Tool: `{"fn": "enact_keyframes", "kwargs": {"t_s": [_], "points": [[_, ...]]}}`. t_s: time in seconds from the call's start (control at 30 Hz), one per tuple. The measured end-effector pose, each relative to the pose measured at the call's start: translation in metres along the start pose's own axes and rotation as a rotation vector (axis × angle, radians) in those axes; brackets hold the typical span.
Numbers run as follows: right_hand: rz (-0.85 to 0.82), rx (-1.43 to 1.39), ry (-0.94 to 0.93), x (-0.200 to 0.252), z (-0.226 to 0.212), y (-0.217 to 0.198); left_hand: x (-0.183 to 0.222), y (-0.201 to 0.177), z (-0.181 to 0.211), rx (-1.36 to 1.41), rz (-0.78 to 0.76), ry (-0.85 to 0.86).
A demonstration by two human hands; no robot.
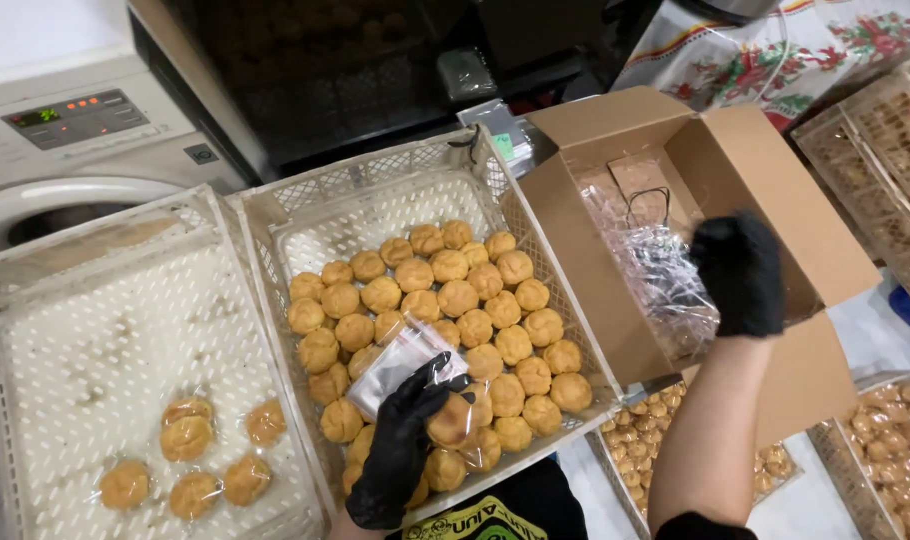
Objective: The person is individually bagging round pastries along with a small packet into plastic bags from a large storage crate.
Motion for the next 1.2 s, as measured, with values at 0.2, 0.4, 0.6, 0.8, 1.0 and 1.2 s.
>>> {"fn": "enact_keyframes", "kwargs": {"t_s": [0.2,0.4,0.6,0.8,1.0,1.2], "points": [[-0.755,-2.102,1.295,-0.008,0.024,-0.049,-0.002,-0.013,-0.005,-0.034,-0.037,0.083],[-0.996,-2.494,0.134,0.005,-0.055,-0.215,0.008,-0.008,0.019,-0.150,-0.116,0.560],[-1.508,-2.618,0.356,0.052,-0.114,-0.273,-0.002,-0.004,0.001,0.157,-0.032,0.278],[-1.520,-2.605,0.467,0.046,-0.095,-0.276,0.006,0.004,0.003,0.178,-0.177,0.256],[-1.540,-2.785,0.397,0.067,-0.106,-0.272,0.020,0.013,0.007,0.209,-0.332,0.249],[-1.321,-3.110,-0.144,0.040,-0.073,-0.311,0.033,0.011,0.025,0.223,-0.465,0.242]]}}
Point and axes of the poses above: each hand's wrist, its own x-axis away from the middle knuckle, its own y-axis out of the palm, z = x × y, the point moved 9 cm from there along -x, towards the middle knuckle, and after that the axes turned 13 degrees about y, right-handed, at the moved point
